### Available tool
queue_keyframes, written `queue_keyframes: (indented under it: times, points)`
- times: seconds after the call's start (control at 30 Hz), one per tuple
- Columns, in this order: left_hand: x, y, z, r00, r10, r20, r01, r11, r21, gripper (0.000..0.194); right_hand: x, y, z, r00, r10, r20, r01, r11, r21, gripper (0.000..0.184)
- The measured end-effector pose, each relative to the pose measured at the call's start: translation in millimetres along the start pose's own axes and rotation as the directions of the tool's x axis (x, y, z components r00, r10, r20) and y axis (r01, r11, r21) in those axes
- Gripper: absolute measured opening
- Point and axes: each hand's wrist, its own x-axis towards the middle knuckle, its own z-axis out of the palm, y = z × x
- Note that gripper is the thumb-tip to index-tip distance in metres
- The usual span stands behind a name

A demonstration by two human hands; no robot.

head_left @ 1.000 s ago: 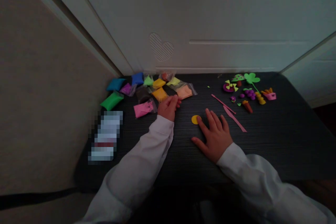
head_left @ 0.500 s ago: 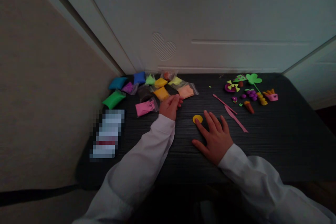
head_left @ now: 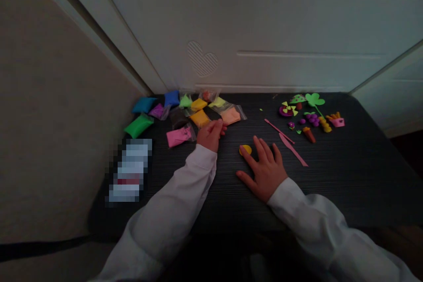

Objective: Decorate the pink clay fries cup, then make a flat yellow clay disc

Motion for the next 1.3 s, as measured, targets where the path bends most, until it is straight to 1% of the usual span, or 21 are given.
queue_keyframes:
  times: [0.3, 0.47, 0.67, 0.73, 0.8, 0.87, 0.93, 0.97, 1.03, 1.1, 1.13, 1.2, 1.3]
  points:
    - [1.6, -3.5, -1.2, 1.0, 0.002, 0.025, -0.002, 1.0, -0.022, 0.034, 2.3, -0.9, 0.9, 0.999, 0.034, -0.013, -0.034, 0.999, -0.014, 0.061]
    - [1.6, -2.5, -1.1, 1.0, 0.006, 0.025, -0.006, 1.0, -0.014, 0.034, 2.7, -0.7, 2.7, 0.999, 0.046, -0.026, -0.046, 0.999, -0.011, 0.059]
    - [0.6, -1.4, -2.1, 1.0, 0.017, 0.021, -0.017, 1.0, 0.011, 0.033, 2.7, -0.1, 3.8, 0.997, 0.058, -0.052, -0.059, 0.998, -0.014, 0.064]
    - [0.3, -0.9, -2.8, 0.999, 0.031, 0.036, -0.033, 0.998, 0.059, 0.032, 2.6, 0.1, 3.6, 0.997, 0.053, -0.058, -0.054, 0.998, -0.015, 0.063]
    - [-0.6, -0.5, -3.3, 0.996, 0.062, 0.061, -0.07, 0.987, 0.141, 0.029, 2.5, -0.1, 3.4, 0.996, 0.056, -0.066, -0.057, 0.998, -0.011, 0.063]
    - [-2.8, -0.3, -3.2, 0.988, 0.105, 0.113, -0.13, 0.962, 0.239, 0.025, 2.3, -0.7, 3.3, 0.996, 0.062, -0.066, -0.062, 0.998, -0.003, 0.064]
    - [-6.5, -0.4, -2.3, 0.96, 0.177, 0.218, -0.246, 0.905, 0.348, 0.022, 2.0, -0.9, 3.6, 0.996, 0.063, -0.061, -0.062, 0.998, 0.008, 0.065]
    - [-8.8, -0.6, -1.7, 0.933, 0.22, 0.286, -0.325, 0.856, 0.402, 0.021, 1.8, -0.5, 3.9, 0.996, 0.062, -0.06, -0.061, 0.998, 0.015, 0.064]
    - [-14.1, -1.0, 0.0, 0.856, 0.292, 0.427, -0.491, 0.72, 0.491, 0.022, 2.0, 2.1, 4.9, 0.996, 0.065, -0.068, -0.062, 0.997, 0.043, 0.062]
    - [-19.4, -1.2, 1.8, 0.792, 0.321, 0.519, -0.592, 0.608, 0.529, 0.025, 3.4, 7.5, 6.5, 0.993, 0.08, -0.088, -0.072, 0.993, 0.094, 0.057]
    - [-21.7, -1.1, 2.6, 0.773, 0.32, 0.547, -0.619, 0.571, 0.54, 0.026, 5.1, 11.0, 7.3, 0.991, 0.088, -0.103, -0.075, 0.989, 0.129, 0.054]
    - [-25.2, -0.6, 3.7, 0.755, 0.304, 0.581, -0.641, 0.532, 0.554, 0.027, 10.6, 18.5, 8.5, 0.985, 0.096, -0.143, -0.064, 0.976, 0.208, 0.046]
    - [-27.5, 0.3, 4.6, 0.754, 0.278, 0.595, -0.639, 0.52, 0.566, 0.027, 24.6, 27.1, 7.0, 0.978, 0.066, -0.196, 0.002, 0.945, 0.328, 0.039]
